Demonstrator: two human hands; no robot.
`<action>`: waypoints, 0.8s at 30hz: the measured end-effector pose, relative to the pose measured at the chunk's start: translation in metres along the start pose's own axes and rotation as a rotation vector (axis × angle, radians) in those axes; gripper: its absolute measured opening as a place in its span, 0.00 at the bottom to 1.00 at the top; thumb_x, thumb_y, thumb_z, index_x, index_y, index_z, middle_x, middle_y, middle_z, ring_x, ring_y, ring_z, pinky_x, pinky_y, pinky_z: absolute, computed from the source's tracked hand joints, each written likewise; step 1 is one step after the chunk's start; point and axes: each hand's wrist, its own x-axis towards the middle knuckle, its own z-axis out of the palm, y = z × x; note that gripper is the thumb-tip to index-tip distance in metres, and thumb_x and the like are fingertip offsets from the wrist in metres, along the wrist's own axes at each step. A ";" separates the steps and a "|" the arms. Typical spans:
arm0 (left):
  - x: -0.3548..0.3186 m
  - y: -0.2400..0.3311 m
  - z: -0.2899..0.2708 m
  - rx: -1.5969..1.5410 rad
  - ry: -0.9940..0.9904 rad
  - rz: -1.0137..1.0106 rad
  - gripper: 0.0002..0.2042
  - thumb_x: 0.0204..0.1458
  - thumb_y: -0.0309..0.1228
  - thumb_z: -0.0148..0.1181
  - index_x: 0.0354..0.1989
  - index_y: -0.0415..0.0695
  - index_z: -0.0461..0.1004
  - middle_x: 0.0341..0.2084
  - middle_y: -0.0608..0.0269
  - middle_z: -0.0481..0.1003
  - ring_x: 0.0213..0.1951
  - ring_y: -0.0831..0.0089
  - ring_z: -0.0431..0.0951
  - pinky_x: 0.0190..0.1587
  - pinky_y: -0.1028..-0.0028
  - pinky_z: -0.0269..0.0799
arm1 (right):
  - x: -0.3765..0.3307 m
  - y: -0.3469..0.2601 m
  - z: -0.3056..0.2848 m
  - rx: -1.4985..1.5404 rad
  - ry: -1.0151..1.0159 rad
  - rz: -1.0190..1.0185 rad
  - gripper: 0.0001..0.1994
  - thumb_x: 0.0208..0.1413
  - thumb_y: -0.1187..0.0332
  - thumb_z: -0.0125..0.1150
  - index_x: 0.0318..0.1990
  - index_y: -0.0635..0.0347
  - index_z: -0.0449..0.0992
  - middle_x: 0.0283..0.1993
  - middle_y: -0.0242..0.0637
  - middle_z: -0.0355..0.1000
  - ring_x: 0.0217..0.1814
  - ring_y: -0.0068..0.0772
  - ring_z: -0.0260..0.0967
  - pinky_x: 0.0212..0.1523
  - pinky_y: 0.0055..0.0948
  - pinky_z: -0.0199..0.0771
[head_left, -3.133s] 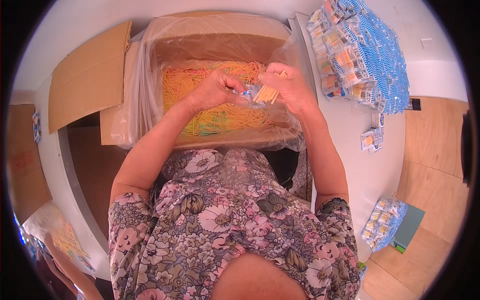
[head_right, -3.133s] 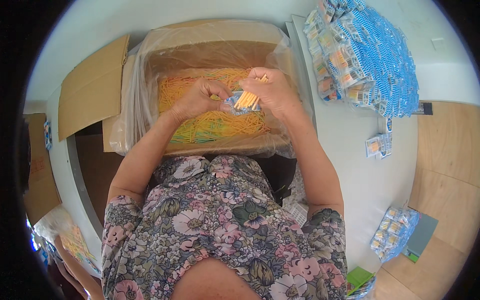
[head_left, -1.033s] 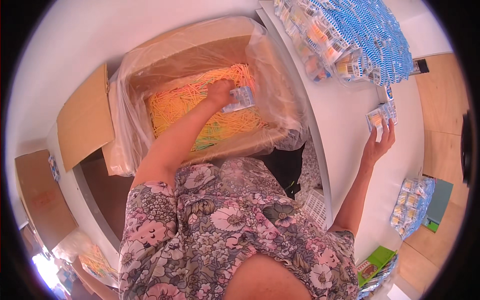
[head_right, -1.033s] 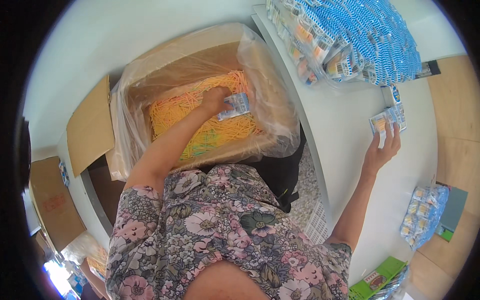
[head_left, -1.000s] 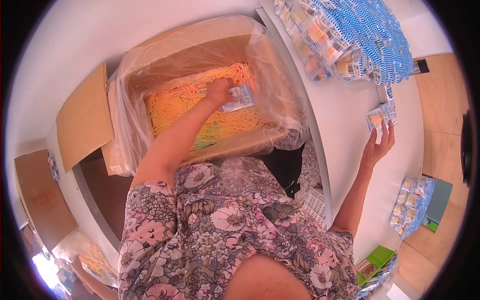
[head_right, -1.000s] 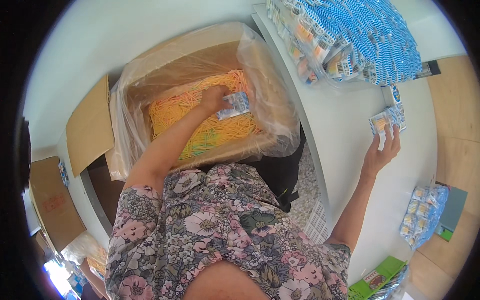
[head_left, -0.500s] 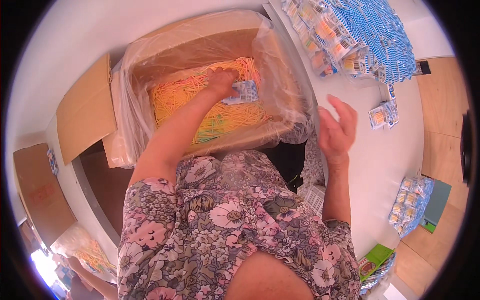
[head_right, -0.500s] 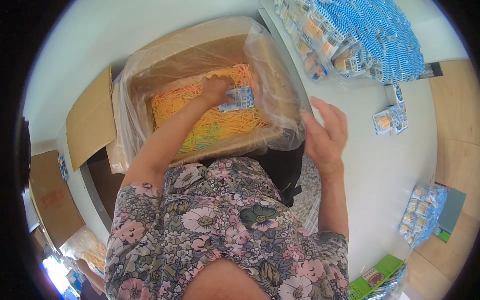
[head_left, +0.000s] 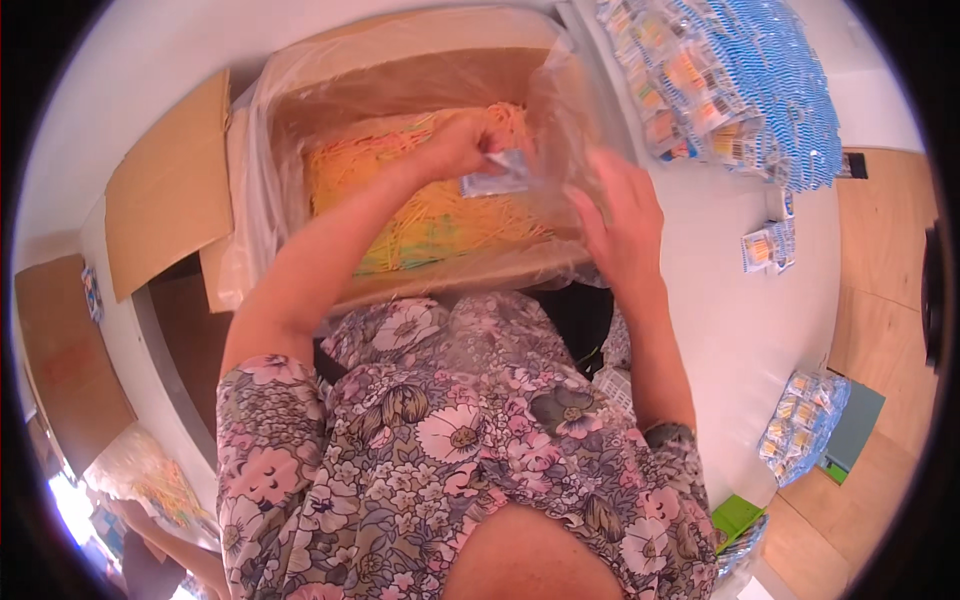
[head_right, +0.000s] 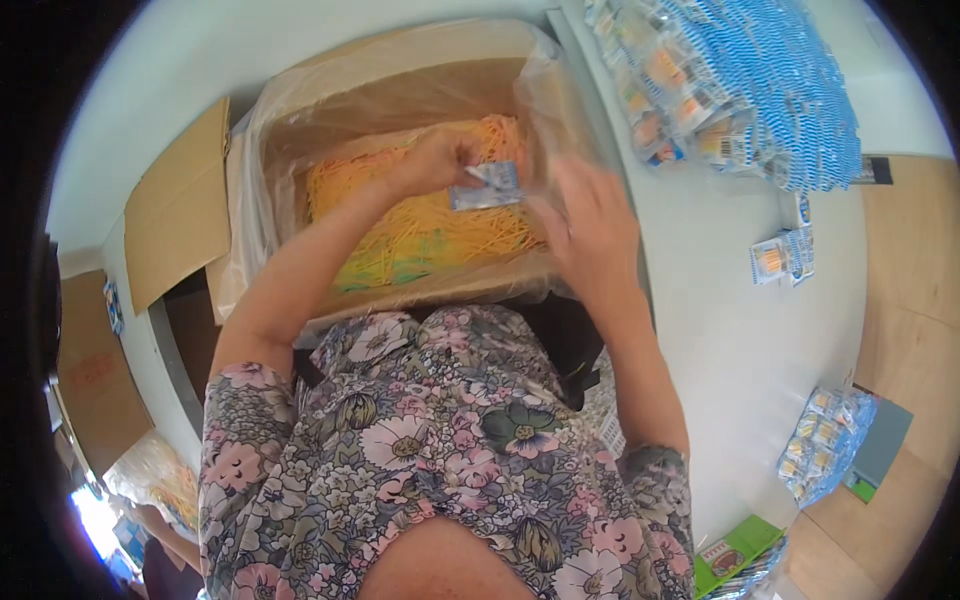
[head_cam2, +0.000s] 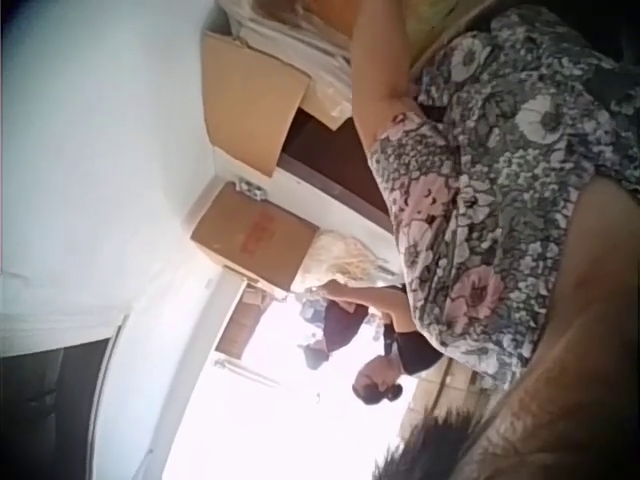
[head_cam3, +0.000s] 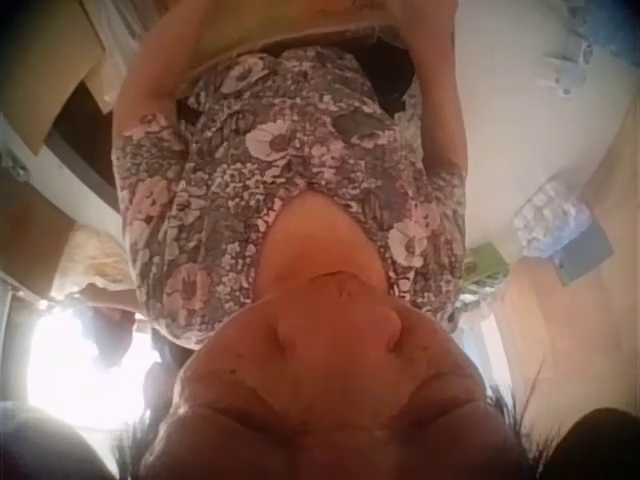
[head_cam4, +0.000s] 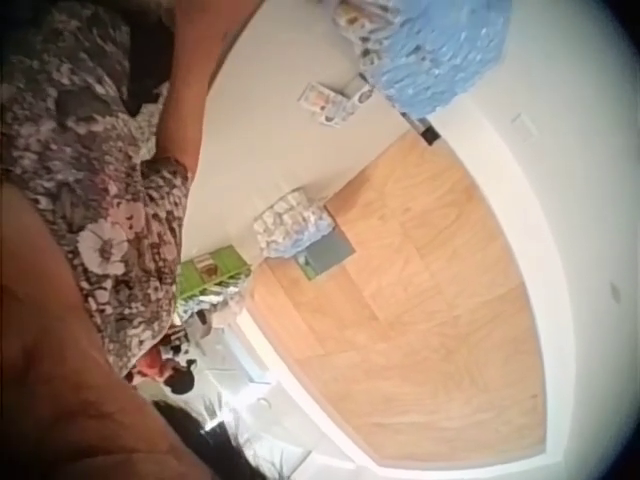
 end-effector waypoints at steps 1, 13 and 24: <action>0.000 0.017 -0.007 -0.185 -0.023 0.114 0.11 0.35 0.27 0.70 0.24 0.43 0.71 0.20 0.68 0.72 0.27 0.78 0.70 0.30 0.73 0.64 | 0.007 0.000 0.010 0.012 -0.093 0.164 0.10 0.45 0.77 0.61 0.38 0.63 0.75 0.41 0.42 0.72 0.40 0.38 0.70 0.40 0.29 0.70; -0.083 0.006 -0.095 -0.290 0.363 -0.139 0.10 0.52 0.30 0.57 0.33 0.35 0.76 0.21 0.71 0.75 0.24 0.85 0.70 0.28 0.79 0.66 | 0.058 0.006 0.153 0.326 -1.058 0.181 0.12 0.50 0.62 0.59 0.33 0.65 0.76 0.26 0.43 0.73 0.29 0.38 0.72 0.32 0.33 0.71; -0.077 -0.021 -0.088 -0.479 0.787 -0.044 0.09 0.50 0.32 0.59 0.33 0.37 0.77 0.16 0.62 0.75 0.19 0.82 0.69 0.24 0.75 0.66 | 0.017 -0.032 0.236 -0.410 -1.362 -0.158 0.09 0.50 0.69 0.53 0.34 0.57 0.80 0.39 0.42 0.76 0.44 0.40 0.74 0.37 0.35 0.74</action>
